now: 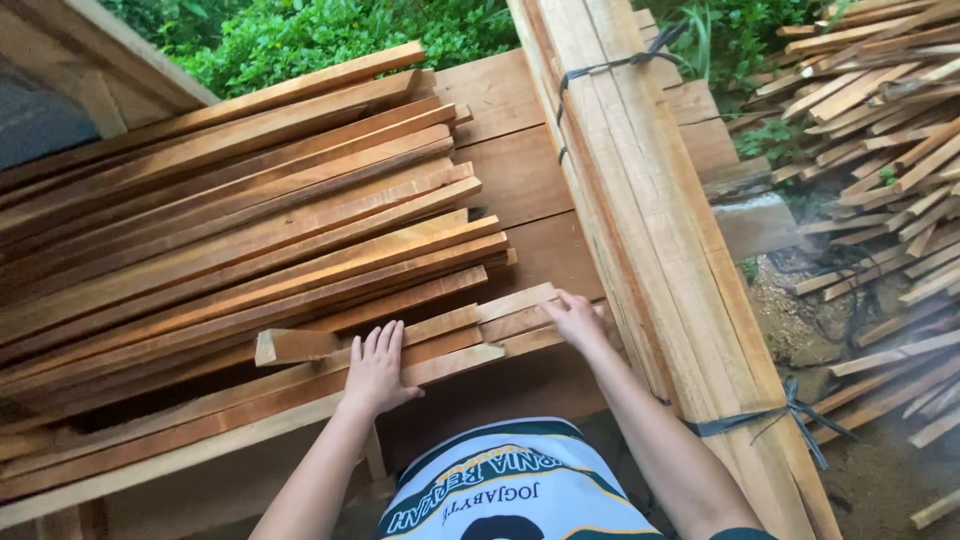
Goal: The person picks up individual wooden planks from a large pile and places them onto a wooden rack. They repeat this process, moving planks one by one to build a neat stack on the rack.
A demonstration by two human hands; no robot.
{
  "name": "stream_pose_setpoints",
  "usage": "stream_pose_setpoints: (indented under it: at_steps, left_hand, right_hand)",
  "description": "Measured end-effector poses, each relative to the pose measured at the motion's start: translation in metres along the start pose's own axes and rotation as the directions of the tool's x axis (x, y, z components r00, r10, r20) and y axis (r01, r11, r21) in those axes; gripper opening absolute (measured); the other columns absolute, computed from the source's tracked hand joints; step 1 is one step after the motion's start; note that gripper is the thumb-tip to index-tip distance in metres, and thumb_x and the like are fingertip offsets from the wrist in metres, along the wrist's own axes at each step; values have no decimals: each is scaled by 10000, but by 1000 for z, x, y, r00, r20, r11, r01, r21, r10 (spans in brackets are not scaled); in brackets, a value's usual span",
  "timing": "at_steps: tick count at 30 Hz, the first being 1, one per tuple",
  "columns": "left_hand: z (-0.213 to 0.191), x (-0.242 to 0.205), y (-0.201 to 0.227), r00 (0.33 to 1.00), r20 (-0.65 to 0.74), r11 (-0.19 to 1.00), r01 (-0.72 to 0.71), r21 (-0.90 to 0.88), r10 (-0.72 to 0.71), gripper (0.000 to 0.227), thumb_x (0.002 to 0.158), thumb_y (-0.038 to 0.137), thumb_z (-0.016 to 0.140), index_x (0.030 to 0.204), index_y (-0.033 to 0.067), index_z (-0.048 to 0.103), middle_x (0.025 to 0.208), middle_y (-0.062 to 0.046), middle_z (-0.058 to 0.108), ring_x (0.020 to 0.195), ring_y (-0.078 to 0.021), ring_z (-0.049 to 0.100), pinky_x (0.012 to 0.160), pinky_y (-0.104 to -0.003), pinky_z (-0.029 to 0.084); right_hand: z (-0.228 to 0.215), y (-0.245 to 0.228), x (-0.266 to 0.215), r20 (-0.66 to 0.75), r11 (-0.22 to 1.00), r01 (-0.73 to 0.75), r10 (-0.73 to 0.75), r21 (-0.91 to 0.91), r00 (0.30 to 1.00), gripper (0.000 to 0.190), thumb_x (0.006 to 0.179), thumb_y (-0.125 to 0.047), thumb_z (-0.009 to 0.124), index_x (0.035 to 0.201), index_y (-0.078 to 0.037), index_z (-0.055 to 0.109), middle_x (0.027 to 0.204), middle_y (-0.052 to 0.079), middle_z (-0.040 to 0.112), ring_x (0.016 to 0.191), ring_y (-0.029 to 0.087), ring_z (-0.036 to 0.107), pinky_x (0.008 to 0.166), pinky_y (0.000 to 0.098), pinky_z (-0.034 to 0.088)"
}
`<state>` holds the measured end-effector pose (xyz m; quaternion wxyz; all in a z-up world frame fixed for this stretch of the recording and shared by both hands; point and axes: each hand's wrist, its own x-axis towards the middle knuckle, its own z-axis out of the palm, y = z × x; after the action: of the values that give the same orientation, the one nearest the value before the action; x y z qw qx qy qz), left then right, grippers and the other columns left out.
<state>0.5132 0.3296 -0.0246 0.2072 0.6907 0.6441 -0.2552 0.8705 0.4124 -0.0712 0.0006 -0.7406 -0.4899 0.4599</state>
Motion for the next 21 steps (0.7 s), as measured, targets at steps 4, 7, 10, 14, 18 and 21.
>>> stream_pose_setpoints:
  at_steps: [4,7,10,14,18,21]
  left_hand:
    - [1,-5,-3,1000,7,998,11,65,-12,1343,685,615,870,1660,113,94,1680,-79,225,1531,-299,252,1257,-580,186]
    - [6,-4,-17,999,16,997,34,68,-35,1359,688,574,890,1664,99,71,1685,-98,214,1531,-319,252,1253,-581,193]
    - [24,-8,-40,997,43,997,64,52,-67,1419,649,549,927,1667,89,51,1687,-122,207,1533,-343,248,1256,-582,195]
    - [63,4,-74,997,-8,995,80,55,-80,1488,552,508,972,1656,70,76,1681,-140,223,1545,-354,254,1288,-498,215]
    - [45,-5,-52,994,-38,991,104,79,-101,1447,566,487,977,1643,38,122,1682,-181,211,1560,-397,212,1281,-495,242]
    - [32,-18,-20,981,-63,983,184,10,-183,1313,631,394,934,1638,7,185,1694,-198,220,1563,-410,210,1266,-501,252]
  right_hand:
    - [14,-35,-27,103,999,50,-50,1,993,846,921,-747,541,1562,-198,482,1594,81,475,1514,223,401,1258,462,156]
    - [42,-46,-27,171,998,54,-58,32,984,912,906,-789,554,1582,-185,447,1619,97,422,1532,242,362,1270,476,120]
    - [68,-58,-43,245,997,63,-73,48,967,915,919,-775,556,1596,-175,419,1633,120,372,1546,268,331,1278,483,111]
    - [118,-47,-20,211,992,121,-124,28,970,898,855,-746,659,1557,-218,474,1591,112,409,1476,387,410,1227,503,294]
    - [114,-26,5,118,931,209,-253,300,960,561,932,-477,721,1346,-101,680,1362,184,661,1332,393,574,1123,489,441]
    - [140,-3,51,68,883,131,-181,452,981,612,917,-491,780,1356,-84,654,1305,190,692,1282,339,621,1086,490,480]
